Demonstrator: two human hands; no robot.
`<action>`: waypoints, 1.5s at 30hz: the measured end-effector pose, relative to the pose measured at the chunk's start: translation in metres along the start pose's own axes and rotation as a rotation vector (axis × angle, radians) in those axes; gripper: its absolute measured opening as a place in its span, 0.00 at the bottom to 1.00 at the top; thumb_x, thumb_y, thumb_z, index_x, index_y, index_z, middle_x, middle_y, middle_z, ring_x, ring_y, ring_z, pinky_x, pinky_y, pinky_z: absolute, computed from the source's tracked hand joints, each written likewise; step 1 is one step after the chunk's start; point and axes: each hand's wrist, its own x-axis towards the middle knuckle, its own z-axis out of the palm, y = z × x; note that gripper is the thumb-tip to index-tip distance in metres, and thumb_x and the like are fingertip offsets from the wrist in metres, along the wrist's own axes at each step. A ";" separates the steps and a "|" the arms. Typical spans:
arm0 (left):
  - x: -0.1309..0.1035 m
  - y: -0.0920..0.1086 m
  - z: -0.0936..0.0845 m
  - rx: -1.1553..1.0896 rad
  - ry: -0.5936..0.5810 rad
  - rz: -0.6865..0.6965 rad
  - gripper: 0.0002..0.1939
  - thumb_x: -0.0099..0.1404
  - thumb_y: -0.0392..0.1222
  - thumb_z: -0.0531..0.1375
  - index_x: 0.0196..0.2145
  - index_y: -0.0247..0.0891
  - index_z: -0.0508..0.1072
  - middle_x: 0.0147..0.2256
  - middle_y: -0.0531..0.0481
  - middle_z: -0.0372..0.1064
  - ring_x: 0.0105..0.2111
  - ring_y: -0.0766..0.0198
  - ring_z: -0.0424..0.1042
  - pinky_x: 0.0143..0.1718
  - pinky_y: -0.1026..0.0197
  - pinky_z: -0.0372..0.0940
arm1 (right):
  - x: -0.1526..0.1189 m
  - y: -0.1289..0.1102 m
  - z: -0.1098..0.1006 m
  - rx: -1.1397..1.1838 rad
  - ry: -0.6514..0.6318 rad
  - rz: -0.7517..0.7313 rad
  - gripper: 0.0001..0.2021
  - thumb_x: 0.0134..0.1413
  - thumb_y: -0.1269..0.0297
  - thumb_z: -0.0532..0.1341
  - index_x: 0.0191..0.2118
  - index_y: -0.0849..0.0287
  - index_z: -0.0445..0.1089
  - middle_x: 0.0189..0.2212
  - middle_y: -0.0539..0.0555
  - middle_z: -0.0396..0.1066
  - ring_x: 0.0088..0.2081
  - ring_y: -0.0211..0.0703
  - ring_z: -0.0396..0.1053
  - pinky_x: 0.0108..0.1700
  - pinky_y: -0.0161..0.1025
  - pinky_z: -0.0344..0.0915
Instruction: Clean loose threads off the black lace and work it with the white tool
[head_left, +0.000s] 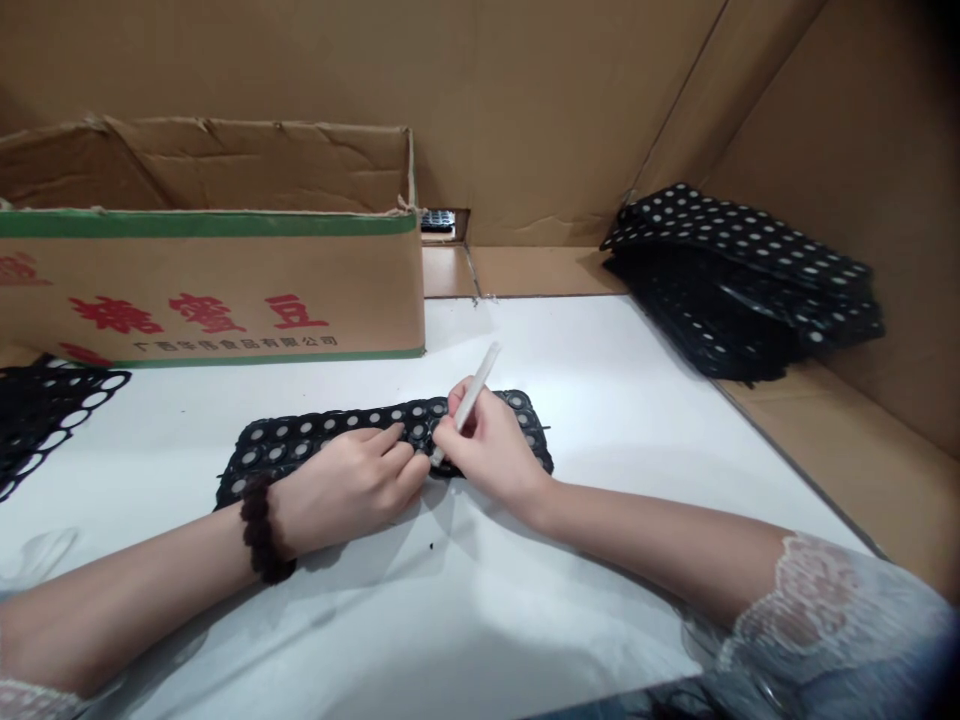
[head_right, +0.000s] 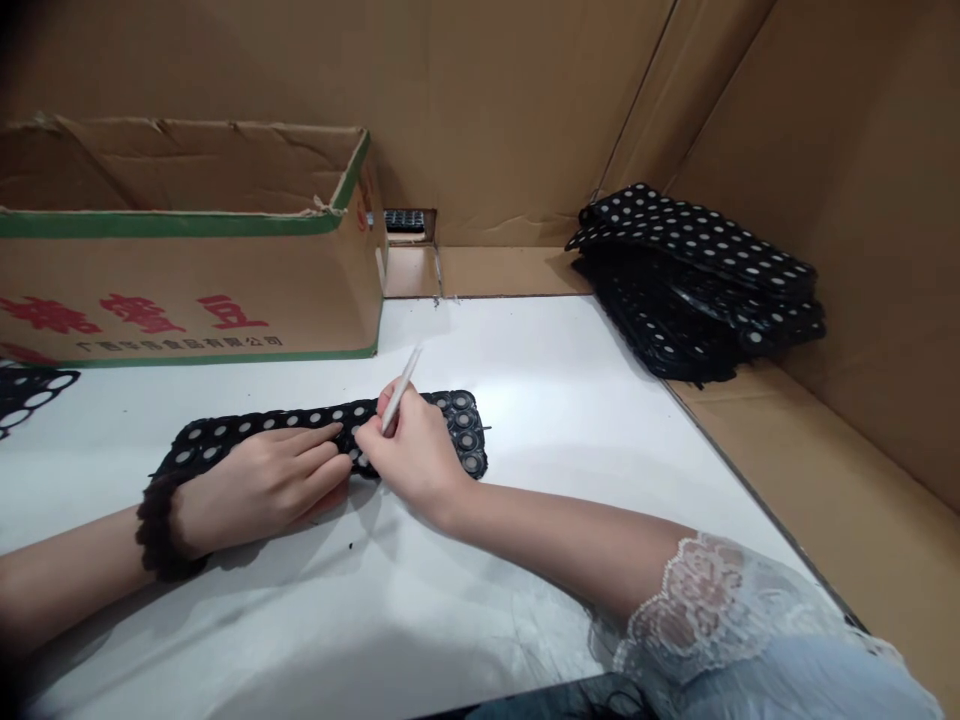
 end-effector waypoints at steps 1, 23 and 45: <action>0.000 0.001 0.001 0.002 -0.003 -0.003 0.11 0.61 0.33 0.49 0.20 0.35 0.60 0.18 0.52 0.57 0.21 0.66 0.59 0.23 0.63 0.57 | 0.000 -0.001 0.000 -0.026 -0.008 -0.021 0.04 0.44 0.67 0.52 0.28 0.56 0.52 0.19 0.44 0.54 0.21 0.32 0.53 0.24 0.32 0.53; 0.017 0.010 -0.013 0.127 -0.106 0.004 0.05 0.58 0.30 0.50 0.26 0.36 0.59 0.22 0.53 0.60 0.19 0.65 0.61 0.21 0.61 0.54 | 0.000 0.012 -0.011 0.024 0.081 0.042 0.06 0.43 0.69 0.51 0.29 0.56 0.51 0.19 0.43 0.52 0.19 0.32 0.55 0.21 0.31 0.55; 0.014 0.016 0.015 -0.170 0.048 -0.278 0.08 0.57 0.34 0.49 0.20 0.37 0.58 0.15 0.57 0.58 0.15 0.70 0.57 0.19 0.64 0.50 | 0.001 0.004 -0.017 -0.289 -0.060 -0.108 0.08 0.44 0.70 0.49 0.34 0.57 0.50 0.22 0.46 0.56 0.23 0.35 0.57 0.26 0.35 0.54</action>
